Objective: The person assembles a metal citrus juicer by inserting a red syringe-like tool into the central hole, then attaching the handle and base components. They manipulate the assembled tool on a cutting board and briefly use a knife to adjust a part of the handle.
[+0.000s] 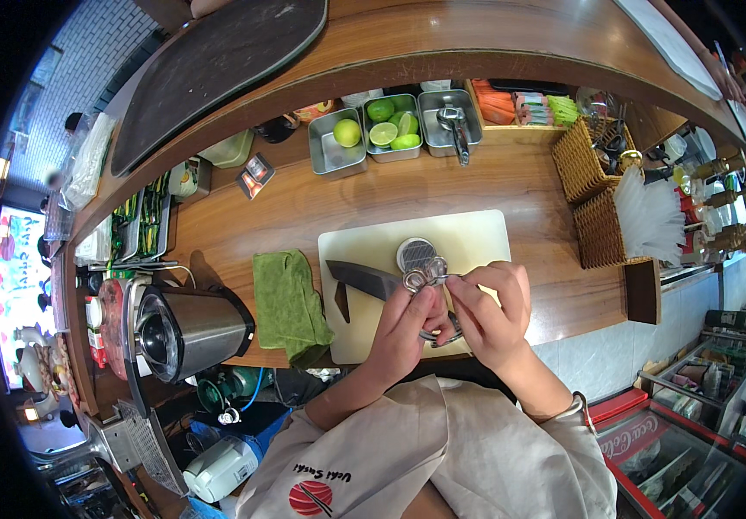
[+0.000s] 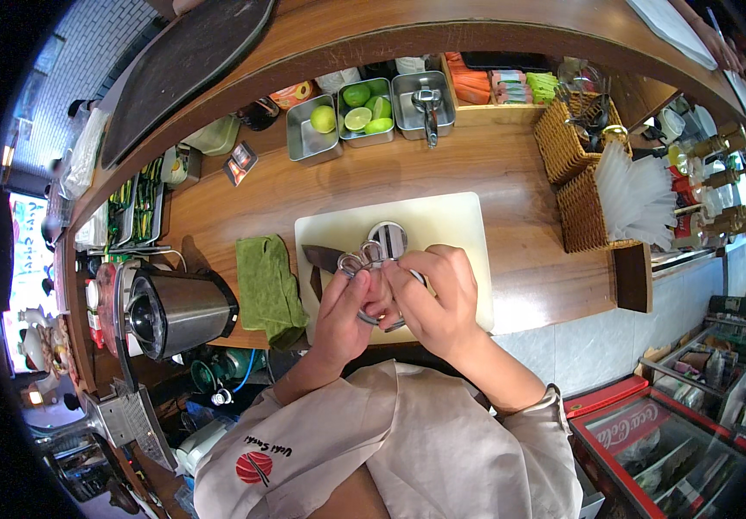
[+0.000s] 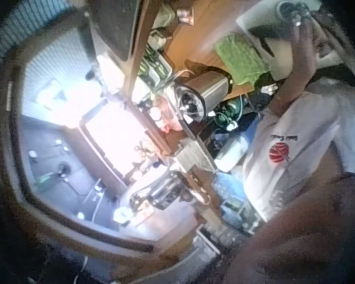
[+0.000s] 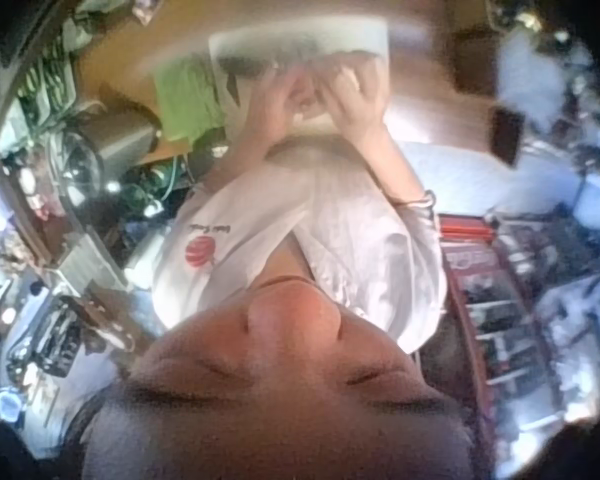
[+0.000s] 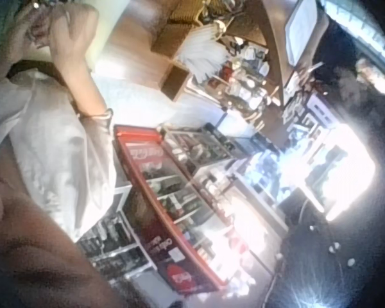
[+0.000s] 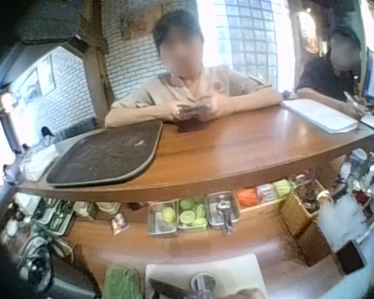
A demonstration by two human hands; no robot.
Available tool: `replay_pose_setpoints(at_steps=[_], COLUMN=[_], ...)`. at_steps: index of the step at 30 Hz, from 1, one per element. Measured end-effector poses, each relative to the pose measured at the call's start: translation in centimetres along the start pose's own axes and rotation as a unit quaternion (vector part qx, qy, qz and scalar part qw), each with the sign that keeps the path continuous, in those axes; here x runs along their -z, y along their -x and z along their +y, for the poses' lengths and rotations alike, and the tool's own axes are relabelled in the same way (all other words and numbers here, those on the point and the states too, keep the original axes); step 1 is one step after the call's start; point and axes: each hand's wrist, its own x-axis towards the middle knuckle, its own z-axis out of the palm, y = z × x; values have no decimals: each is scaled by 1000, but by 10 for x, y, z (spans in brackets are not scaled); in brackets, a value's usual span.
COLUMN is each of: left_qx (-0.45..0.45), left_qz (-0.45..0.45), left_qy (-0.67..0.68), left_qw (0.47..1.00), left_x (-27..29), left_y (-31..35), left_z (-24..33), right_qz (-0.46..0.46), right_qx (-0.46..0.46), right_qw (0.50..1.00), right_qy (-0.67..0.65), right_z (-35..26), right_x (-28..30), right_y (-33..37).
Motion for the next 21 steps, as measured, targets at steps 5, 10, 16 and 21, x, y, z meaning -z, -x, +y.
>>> replay_pose_setpoints(at_steps=[5,10,16,21], left_qx=[-25,-23,-13,-19], left_qz=[16,31,58,52], left_qy=[-59,-51,-23,-3], left_qw=[998,998,998,998], left_x=[0,1,2,5], left_y=[0,1,1,-1], left_z=[-2,-3,-4,-5], right_qz=[-21,-49,-78,-44], right_qx=[-26,-53,-53,-28], right_qw=[999,997,995,999], right_qy=[-4,14,22,2], right_z=[0,-2,3,6], right_x=[-2,-6,-13,-16], right_y=[-6,-5,1,3])
